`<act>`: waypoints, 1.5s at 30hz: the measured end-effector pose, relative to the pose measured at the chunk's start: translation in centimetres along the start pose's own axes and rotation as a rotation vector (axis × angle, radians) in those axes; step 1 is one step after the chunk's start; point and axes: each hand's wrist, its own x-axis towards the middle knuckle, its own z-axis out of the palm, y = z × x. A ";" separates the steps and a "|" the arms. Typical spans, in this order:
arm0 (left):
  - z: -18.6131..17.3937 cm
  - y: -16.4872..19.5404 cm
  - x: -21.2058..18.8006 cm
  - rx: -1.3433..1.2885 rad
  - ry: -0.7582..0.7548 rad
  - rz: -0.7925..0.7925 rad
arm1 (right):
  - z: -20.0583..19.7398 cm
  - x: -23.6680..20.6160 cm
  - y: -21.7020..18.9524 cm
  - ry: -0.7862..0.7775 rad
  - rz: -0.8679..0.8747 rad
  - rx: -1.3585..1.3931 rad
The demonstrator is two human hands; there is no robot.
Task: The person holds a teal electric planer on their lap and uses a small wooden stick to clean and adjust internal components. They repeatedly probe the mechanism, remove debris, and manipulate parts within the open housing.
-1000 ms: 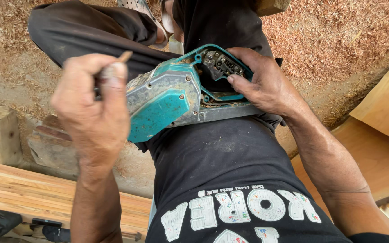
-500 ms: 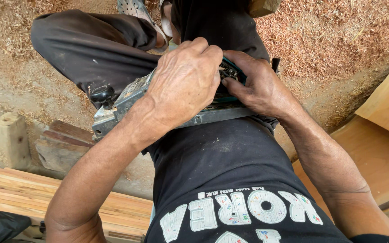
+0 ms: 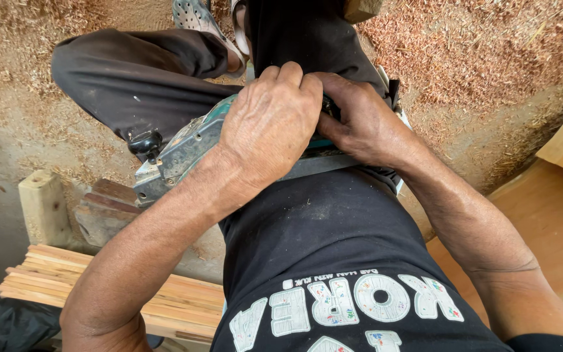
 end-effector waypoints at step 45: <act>-2.8 -1.0 2.3 -0.503 -0.243 -0.214 | -0.2 -0.6 0.6 0.042 -0.088 0.015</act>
